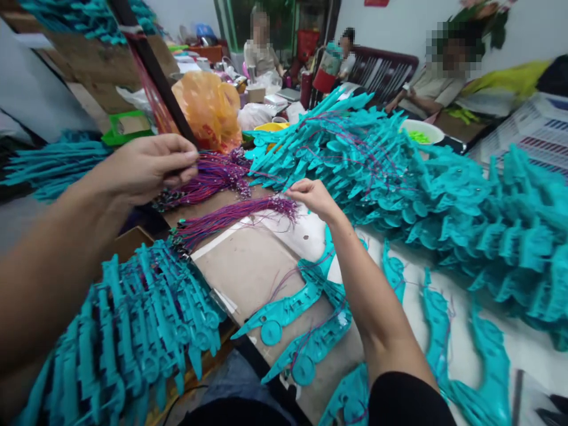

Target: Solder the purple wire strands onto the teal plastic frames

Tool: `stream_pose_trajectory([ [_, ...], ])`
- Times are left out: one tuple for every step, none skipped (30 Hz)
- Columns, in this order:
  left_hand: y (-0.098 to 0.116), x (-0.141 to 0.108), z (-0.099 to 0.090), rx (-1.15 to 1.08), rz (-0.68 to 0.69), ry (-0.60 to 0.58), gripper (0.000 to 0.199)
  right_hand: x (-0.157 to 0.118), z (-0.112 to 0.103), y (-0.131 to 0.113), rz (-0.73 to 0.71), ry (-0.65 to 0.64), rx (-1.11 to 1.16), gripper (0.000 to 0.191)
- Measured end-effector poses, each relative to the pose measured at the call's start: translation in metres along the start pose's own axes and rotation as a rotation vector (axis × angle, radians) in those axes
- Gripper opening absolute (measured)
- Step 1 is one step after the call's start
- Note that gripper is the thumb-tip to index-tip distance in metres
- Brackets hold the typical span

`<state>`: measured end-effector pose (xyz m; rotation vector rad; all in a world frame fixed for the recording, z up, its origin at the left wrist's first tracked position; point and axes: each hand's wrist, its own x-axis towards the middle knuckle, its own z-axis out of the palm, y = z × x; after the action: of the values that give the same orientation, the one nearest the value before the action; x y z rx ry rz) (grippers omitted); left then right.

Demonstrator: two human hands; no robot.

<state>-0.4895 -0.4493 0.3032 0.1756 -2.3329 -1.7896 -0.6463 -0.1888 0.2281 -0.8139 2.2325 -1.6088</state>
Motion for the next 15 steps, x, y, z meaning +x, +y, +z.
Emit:
stream_pose_trajectory([
  [0.003,-0.003,-0.003,0.001,0.009,0.008,0.011,-0.011,-0.004,-0.003,-0.044,-0.019,-0.022,0.021],
  [0.004,-0.005,-0.005,0.016,0.013,0.006,0.01,-0.023,-0.01,-0.005,-0.071,-0.048,-0.027,0.02],
  [0.004,-0.007,-0.006,0.048,0.01,-0.009,0.009,-0.037,-0.018,-0.008,-0.066,-0.082,-0.026,0.022],
  [0.003,-0.008,-0.005,0.093,0.003,-0.038,0.012,-0.053,-0.027,-0.01,-0.024,-0.121,-0.025,0.025],
  [0.0,-0.008,-0.003,0.151,-0.013,-0.09,0.018,-0.069,-0.037,-0.012,0.029,-0.143,-0.023,0.028],
  [-0.003,-0.007,0.003,0.216,-0.04,-0.148,0.022,-0.086,-0.049,-0.014,0.078,-0.142,-0.022,0.031],
  [-0.006,-0.005,0.01,0.286,-0.066,-0.205,0.025,-0.104,-0.062,-0.015,0.116,-0.125,-0.024,0.033],
  [-0.009,-0.002,0.021,0.345,-0.082,-0.253,0.024,-0.121,-0.076,-0.016,0.143,-0.092,-0.027,0.034],
  [-0.011,0.001,0.033,0.383,-0.08,-0.291,0.024,-0.139,-0.09,-0.017,0.163,-0.044,-0.029,0.034],
  [-0.012,0.004,0.048,0.401,-0.067,-0.337,0.024,-0.157,-0.105,-0.017,0.179,0.015,-0.033,0.034],
  [-0.011,0.008,0.064,0.399,-0.043,-0.392,0.025,-0.175,-0.121,-0.016,0.194,0.087,-0.039,0.034],
  [-0.01,0.013,0.081,0.379,-0.014,-0.453,0.025,-0.192,-0.136,-0.016,0.207,0.171,-0.046,0.034],
  [-0.007,0.018,0.1,0.344,0.009,-0.521,0.026,-0.208,-0.151,-0.015,0.215,0.273,-0.051,0.034],
  [-0.004,0.024,0.119,0.298,0.021,-0.59,0.025,-0.224,-0.166,-0.013,0.216,0.388,-0.053,0.034],
  [0.0,0.03,0.14,0.247,0.028,-0.649,0.025,-0.238,-0.181,-0.011,0.211,0.504,-0.054,0.034],
])
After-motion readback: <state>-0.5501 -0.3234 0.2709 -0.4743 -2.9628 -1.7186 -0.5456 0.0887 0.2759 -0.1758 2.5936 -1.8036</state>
